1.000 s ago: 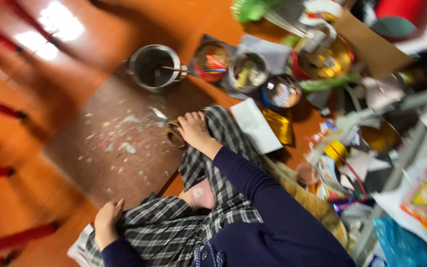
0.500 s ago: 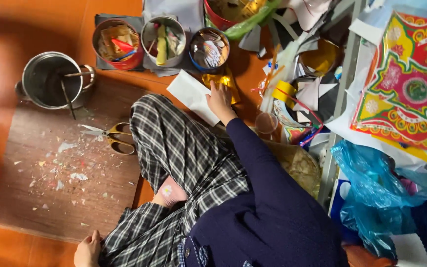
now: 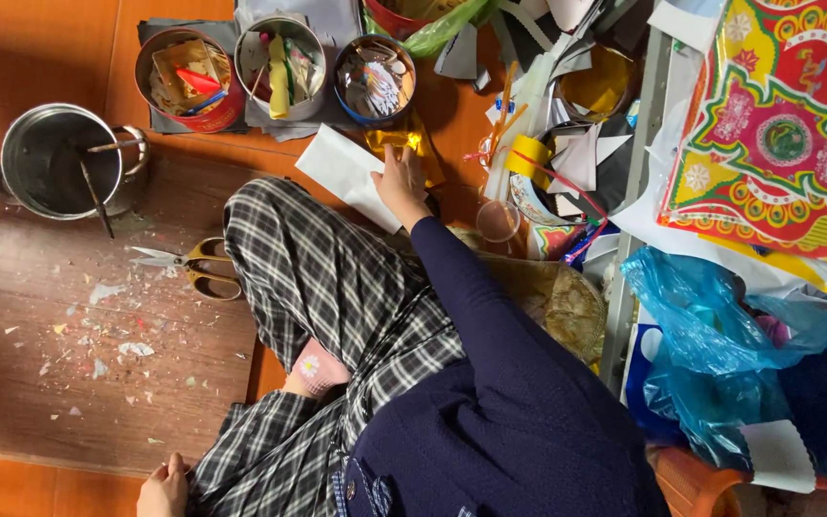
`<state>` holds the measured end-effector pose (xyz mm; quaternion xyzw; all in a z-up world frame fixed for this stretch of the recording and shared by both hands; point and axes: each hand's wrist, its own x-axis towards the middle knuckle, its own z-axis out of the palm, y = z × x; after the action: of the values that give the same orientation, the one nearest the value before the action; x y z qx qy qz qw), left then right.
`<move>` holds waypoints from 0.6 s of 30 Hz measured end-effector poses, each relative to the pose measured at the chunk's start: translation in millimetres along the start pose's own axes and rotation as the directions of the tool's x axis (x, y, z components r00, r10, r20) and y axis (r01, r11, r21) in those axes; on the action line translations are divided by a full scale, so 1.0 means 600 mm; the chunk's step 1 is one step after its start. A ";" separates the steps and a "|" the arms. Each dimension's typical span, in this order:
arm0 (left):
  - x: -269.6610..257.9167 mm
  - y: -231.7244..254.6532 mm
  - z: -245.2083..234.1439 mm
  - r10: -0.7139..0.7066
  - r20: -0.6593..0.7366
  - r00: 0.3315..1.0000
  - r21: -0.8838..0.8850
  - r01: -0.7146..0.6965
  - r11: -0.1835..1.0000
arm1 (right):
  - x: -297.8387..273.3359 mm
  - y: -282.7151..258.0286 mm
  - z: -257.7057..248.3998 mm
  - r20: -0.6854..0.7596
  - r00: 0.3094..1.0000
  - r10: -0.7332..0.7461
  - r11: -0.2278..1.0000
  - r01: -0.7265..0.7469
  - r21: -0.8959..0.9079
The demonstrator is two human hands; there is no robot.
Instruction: Cutting paper strips and sticking them onto a decorative bowl
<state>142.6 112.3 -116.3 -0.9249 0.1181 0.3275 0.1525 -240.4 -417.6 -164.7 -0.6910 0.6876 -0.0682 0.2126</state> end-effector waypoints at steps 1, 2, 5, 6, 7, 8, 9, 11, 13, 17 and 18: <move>0.001 0.002 0.000 0.003 -0.002 1.000 -0.004 -0.003 1.000 | 0.005 0.003 -0.002 -0.005 1.000 -0.002 1.000 0.002 0.000; 0.003 0.003 0.001 0.009 -0.005 1.000 -0.005 -0.009 1.000 | 0.011 0.004 -0.003 0.059 0.998 0.036 0.999 -0.038 0.027; -0.008 0.005 -0.005 -0.001 -0.003 1.000 -0.018 0.001 1.000 | 0.019 0.022 0.008 0.113 0.993 0.031 0.993 -0.043 0.111; -0.013 0.007 -0.008 -0.012 0.001 1.000 -0.032 0.012 0.999 | 0.022 0.031 0.013 0.094 0.996 -0.008 0.985 -0.008 0.172; -0.012 0.006 -0.007 -0.013 0.004 1.000 -0.033 0.013 0.999 | 0.020 0.032 0.015 0.095 0.995 -0.009 0.986 -0.008 0.169; -0.012 0.005 -0.006 -0.005 0.003 1.000 -0.039 0.005 0.999 | 0.018 0.033 0.017 0.064 0.997 -0.048 0.985 0.036 0.171; -0.010 0.005 -0.006 0.004 0.002 1.000 -0.044 -0.004 0.999 | 0.016 0.035 0.018 0.033 0.996 -0.086 0.982 0.079 0.172; -0.001 0.000 0.001 0.014 0.000 1.000 -0.038 -0.014 0.999 | 0.018 0.041 0.041 -0.015 0.992 -0.122 0.977 0.123 0.173; 0.000 -0.001 0.001 0.023 -0.004 1.000 -0.034 -0.023 0.999 | 0.015 0.034 0.046 -0.062 0.985 -0.160 0.970 0.169 0.175; -0.021 0.010 -0.007 0.047 -0.006 0.999 -0.054 -0.047 0.997 | -0.022 -0.047 -0.052 -0.197 0.937 -0.288 0.917 0.329 0.227; -0.028 0.010 -0.010 0.077 -0.023 0.997 -0.063 -0.078 0.995 | -0.040 -0.078 -0.093 -0.195 0.919 -0.342 0.898 0.381 0.220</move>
<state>131.7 106.7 -102.1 -0.9274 0.1449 0.3274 0.1087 -220.0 -407.3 -91.6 -0.7667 0.5466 -0.2462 0.2299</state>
